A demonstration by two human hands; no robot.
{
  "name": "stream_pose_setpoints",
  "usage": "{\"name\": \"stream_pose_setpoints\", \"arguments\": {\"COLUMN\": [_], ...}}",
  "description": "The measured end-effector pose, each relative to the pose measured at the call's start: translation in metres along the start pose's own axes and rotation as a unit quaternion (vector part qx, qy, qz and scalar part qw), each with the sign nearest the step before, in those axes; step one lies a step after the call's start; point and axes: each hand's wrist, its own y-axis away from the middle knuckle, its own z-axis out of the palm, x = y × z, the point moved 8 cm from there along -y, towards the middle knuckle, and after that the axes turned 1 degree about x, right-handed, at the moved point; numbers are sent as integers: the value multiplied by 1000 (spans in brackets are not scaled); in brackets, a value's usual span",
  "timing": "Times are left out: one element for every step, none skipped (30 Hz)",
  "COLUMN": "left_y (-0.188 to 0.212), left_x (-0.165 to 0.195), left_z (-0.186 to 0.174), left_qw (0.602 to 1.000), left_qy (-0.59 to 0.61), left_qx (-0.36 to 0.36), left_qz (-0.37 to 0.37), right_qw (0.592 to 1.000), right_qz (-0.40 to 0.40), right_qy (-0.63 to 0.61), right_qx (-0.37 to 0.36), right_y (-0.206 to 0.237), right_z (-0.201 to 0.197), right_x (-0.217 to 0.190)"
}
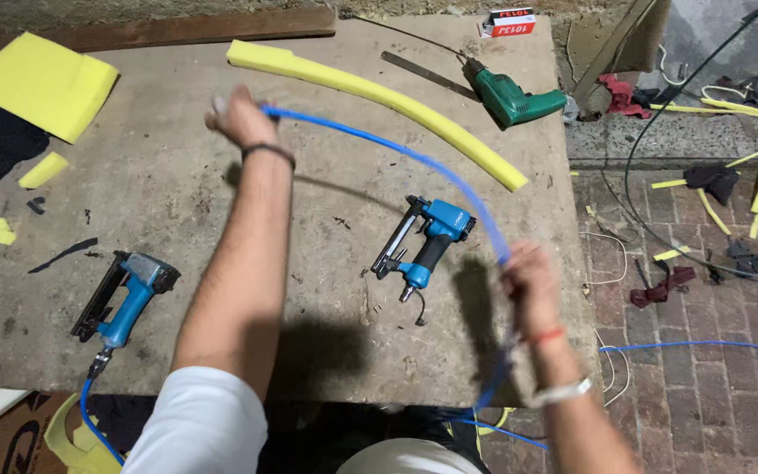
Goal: The person uses a pneumatic nail gun to staple fabric webbing and trim pieces onto a wooden sofa frame, then cuts a yellow foam sheet into long strips with a knife and lays the foam strips across the frame, stapling them in place.
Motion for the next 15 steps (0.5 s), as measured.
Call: {"name": "stream_pose_setpoints", "arguments": {"left_y": [-3,-6,-2,7,12,22,34,46,58,67,75,83,90,98,107], "left_x": [-20,-38,-61,-79,-92,-106,-111,-114,-111,-105,-97,-88,-78,-73,-69], "left_z": [-17,-34,-66,-79,-113,-160,-193,-222,-243,-260,-269,-279,-283,-287,-289], "left_qw": [999,997,990,969,959,938,923,905,905,903,903,902,900,896,893], "left_qy": [3,3,-28,-35,-127,-215,-249,-281,-292,-305,-320,-336,-352,-353,-352], "left_qx": [-26,-51,-61,-168,-121,-71,-43,-14,-10,-8,-22,-33,-43,-52,-64], "left_qz": [-33,-64,-122,-179,-222,-264,-292,-318,-311,-301,-286,-270,-255,-263,-273], "right_qw": [998,979,977,972,945,907,870,825,814,803,808,812,816,816,815], "right_qz": [-4,-49,-75,-102,-125,-148,-132,-118,-88,-58,-58,-56,-54,-55,-57], "right_qy": [36,187,200,214,302,389,468,543,562,579,572,565,558,559,561], "right_qx": [58,64,28,-10,-34,-59,-81,-104,-117,-127,-130,-134,-140,-137,-131], "right_y": [-29,-64,-94,-121,-145,-164,-179,-189,-191,-188,-182,-173,-165,-158,-152], "right_z": [-21,-29,-25,-17,-4,10,21,33,40,47,52,58,64,69,71], "right_x": [-10,-26,-30,-30,-24,-16,-1,15,33,51,61,71,79,83,84]}}
